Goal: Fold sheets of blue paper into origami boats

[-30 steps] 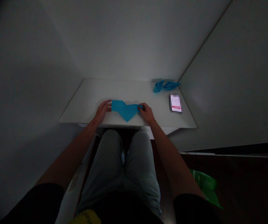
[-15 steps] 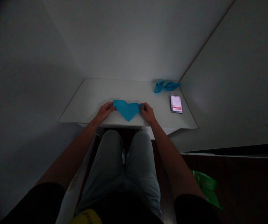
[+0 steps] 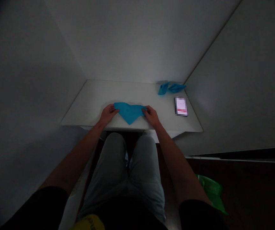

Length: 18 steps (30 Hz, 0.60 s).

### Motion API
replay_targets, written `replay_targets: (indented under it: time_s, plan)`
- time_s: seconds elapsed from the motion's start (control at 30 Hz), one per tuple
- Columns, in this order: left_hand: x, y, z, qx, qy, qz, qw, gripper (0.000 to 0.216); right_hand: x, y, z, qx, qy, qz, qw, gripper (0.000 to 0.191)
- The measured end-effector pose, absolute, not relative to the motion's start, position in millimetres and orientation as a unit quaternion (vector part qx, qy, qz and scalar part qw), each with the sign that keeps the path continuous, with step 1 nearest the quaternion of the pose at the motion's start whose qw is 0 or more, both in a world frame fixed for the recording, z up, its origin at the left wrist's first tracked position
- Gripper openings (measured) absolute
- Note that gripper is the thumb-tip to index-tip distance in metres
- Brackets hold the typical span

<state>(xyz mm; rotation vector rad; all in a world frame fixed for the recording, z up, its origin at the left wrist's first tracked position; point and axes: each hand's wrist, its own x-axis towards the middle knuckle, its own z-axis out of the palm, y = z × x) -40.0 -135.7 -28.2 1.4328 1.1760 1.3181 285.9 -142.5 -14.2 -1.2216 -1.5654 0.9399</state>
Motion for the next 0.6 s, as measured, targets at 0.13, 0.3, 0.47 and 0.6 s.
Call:
replay_targets:
  time_s: [0.13, 0.3, 0.47, 0.6]
  plan:
    - [-39, -135, -27, 0.554, 0.484, 0.552, 0.392, 0.047, 286, -145, -10, -0.481, -0.648, 0.393, 0.441, 0.037]
    - [-39, -135, -24, 0.535, 0.490, 0.559, 0.400, 0.046, 285, -146, -11, -0.468, -0.633, 0.421, 0.450, 0.036]
    - [-41, -138, -18, 0.561, 0.505, 0.529, 0.389, 0.036, 283, -145, -11, -0.469, -0.630, 0.420, 0.455, 0.044]
    - [-38, -139, -14, 0.573, 0.508, 0.514, 0.388, 0.030, 283, -145, -11, -0.456, -0.624, 0.438, 0.459, 0.050]
